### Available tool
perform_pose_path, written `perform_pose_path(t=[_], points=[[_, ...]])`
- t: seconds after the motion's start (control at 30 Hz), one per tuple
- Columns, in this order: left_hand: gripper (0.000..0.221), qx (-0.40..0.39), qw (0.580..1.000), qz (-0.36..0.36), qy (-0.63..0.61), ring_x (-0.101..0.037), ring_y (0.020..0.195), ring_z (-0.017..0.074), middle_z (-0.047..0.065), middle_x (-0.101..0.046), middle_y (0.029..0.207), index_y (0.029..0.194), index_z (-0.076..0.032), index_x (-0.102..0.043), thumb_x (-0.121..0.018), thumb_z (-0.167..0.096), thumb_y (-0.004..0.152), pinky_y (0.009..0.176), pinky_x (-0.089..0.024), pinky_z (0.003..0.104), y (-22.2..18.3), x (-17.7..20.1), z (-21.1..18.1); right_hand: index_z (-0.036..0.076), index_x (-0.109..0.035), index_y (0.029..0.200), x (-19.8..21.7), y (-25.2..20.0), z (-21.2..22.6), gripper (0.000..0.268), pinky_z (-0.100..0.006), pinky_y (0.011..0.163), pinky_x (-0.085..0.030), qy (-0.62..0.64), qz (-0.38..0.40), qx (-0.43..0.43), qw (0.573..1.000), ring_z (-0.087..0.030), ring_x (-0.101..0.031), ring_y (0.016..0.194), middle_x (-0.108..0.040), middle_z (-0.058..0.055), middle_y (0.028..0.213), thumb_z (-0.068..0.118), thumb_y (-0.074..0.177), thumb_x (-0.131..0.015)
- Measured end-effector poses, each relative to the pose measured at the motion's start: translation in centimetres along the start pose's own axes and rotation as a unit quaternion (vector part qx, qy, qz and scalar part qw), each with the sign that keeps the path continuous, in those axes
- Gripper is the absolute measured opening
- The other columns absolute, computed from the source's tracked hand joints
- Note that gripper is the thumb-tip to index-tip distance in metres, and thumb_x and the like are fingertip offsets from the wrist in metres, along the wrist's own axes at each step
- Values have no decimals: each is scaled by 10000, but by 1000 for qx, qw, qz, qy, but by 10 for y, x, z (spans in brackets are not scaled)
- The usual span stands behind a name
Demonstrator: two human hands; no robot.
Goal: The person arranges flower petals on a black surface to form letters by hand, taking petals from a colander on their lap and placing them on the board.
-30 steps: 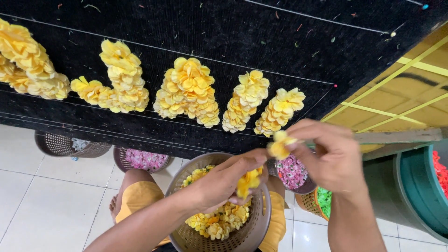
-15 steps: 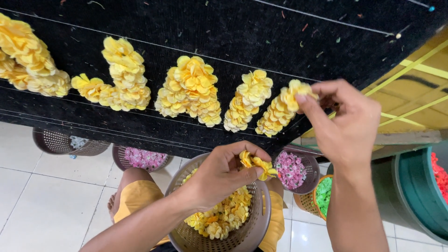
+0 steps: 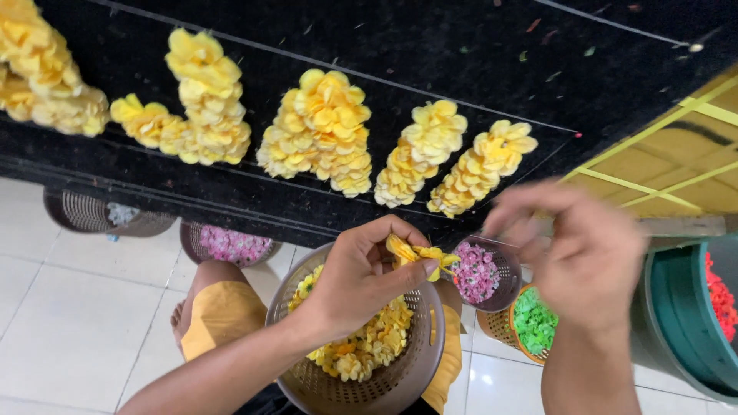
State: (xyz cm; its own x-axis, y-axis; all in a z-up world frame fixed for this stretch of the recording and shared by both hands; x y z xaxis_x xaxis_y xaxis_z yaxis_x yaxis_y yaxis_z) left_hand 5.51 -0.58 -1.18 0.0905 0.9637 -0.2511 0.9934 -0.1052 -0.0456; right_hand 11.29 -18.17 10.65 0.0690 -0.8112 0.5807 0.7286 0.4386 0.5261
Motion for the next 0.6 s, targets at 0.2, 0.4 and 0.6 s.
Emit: perform_pose_path(t=[0.2, 0.4, 0.6], points=[[114, 0, 992, 51, -117, -827, 823, 207, 173, -818, 958, 1083, -20, -736, -755, -72, 984, 743, -684, 248, -3, -2, 13, 35, -784, 947, -39, -31, -27, 77, -265, 630, -638, 58, 163, 16, 985, -167, -765, 704, -811, -100, 892, 18, 947, -708], [248, 25, 994, 16, -101, -747, 687, 112, 101, -820, 845, 990, -29, -772, -863, -223, 864, 640, -622, 226, -5, 8, 20, -15, -745, 1038, -43, -19, -31, 91, -285, 756, -708, 69, 136, -18, 988, -224, -807, 861, -804, -161, 1015, 0, 954, -715], [395, 120, 993, 13, -5, -768, 936, 76, 55, -854, 1182, 1387, -89, -747, -686, -145, 1000, 770, -569, 183, -11, 14, 31, -34, -771, 1086, -46, -14, -37, 120, -364, 941, -624, -97, 86, 9, 991, -257, -783, 985, -804, -162, 1071, 52, 1009, -740]])
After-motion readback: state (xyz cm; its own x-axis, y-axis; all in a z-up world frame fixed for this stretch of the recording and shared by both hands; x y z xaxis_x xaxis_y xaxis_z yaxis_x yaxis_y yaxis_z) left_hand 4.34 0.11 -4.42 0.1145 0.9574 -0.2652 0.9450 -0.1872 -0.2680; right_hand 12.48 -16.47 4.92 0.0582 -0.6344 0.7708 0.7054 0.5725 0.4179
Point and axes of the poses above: each hand's wrist, its own y-axis towards the middle knuckle, its own x-axis out of the back of the hand, z = x × y, the point moved 6 cm from there along y, towards the middle knuckle
